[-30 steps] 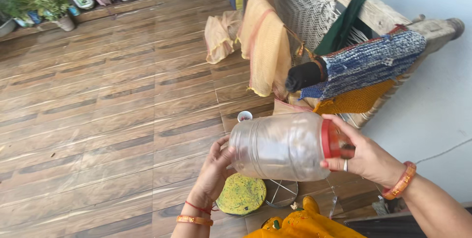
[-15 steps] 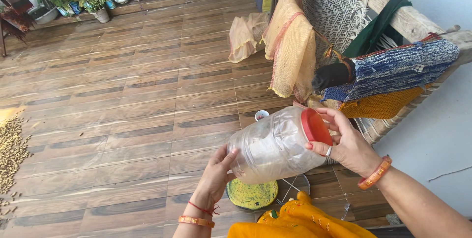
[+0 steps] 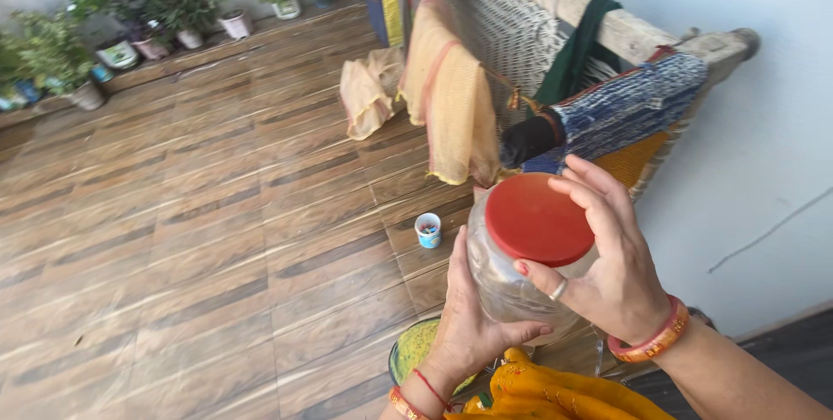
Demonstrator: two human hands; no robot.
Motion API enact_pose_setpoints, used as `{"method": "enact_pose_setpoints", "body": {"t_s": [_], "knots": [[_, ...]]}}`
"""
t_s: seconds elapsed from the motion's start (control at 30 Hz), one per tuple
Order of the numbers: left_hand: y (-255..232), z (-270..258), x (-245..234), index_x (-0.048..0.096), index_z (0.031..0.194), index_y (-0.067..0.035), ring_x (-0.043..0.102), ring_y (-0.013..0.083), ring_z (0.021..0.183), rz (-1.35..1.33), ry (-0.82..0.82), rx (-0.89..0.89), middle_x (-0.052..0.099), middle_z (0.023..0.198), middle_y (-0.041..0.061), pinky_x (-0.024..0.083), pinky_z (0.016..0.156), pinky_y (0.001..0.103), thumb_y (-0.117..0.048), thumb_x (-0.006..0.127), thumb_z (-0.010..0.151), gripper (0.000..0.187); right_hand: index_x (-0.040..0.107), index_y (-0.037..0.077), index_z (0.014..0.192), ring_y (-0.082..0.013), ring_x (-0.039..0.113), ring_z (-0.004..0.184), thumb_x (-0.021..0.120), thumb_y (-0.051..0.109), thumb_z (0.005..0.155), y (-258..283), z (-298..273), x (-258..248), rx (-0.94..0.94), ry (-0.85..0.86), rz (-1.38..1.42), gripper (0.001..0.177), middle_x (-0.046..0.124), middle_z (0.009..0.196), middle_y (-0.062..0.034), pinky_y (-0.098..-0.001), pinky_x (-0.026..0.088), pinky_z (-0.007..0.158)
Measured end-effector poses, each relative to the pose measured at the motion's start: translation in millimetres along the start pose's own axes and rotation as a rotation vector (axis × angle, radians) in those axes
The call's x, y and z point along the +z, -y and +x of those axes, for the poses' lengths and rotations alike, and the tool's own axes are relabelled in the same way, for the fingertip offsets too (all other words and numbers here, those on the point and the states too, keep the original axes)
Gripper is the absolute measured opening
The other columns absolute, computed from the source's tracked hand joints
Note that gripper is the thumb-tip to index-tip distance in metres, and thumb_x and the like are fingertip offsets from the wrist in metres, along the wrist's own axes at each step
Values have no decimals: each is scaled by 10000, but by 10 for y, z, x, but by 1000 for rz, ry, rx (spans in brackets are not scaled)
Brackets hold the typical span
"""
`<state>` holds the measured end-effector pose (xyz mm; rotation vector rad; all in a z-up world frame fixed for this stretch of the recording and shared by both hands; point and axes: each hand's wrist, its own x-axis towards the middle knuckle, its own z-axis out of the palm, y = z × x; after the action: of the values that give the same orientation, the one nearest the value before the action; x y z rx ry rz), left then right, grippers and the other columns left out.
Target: The person moves from an indoor area to a balcony, picks up a plastic jar and a metal sieve, then places them on a hanging rack. They then pick up a small cup containing clothespins and a yellow lid, placing them on the floor. Finally, they pick up a red plastic basin and place it on a sack on the floor.
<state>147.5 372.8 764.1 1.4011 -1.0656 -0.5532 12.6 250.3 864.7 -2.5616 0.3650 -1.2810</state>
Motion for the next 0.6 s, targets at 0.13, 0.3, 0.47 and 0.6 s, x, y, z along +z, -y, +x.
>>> {"method": "enact_pose_setpoints", "body": {"t_s": [0.13,0.3,0.47,0.6], "knots": [[-103,307,187,20,1628,41,372,361,1544,-126,74,126,344,1631,243,323,1260,445,-350,978,598,1459,365,-24,1509,-289,319,1520,747,383,923,-239,-69,-262,125,-121,495,810,309,1625,-204,-423,282,1260],[-230,894,666,158,1599,66,357,405,1511,131,105,367,358,1606,278,318,1233,477,-360,1019,547,1424,351,-10,1576,-290,418,1477,757,324,867,-778,-212,-626,584,-254,653,882,419,1575,-193,-444,344,1219],[-429,1821,1137,183,1643,62,399,383,1546,11,167,494,379,1635,269,349,1287,467,-457,971,613,1397,209,19,1636,-270,368,1554,808,475,844,-1496,70,-1047,318,-306,491,1093,382,1624,-133,-457,308,1289],[-548,2897,1628,149,1632,72,347,419,1523,65,155,602,324,1626,313,336,1242,471,-489,950,593,1427,208,33,1678,-290,386,1601,846,511,803,-2318,691,-1268,232,-311,307,1184,407,1633,-154,-459,304,1307]]}}
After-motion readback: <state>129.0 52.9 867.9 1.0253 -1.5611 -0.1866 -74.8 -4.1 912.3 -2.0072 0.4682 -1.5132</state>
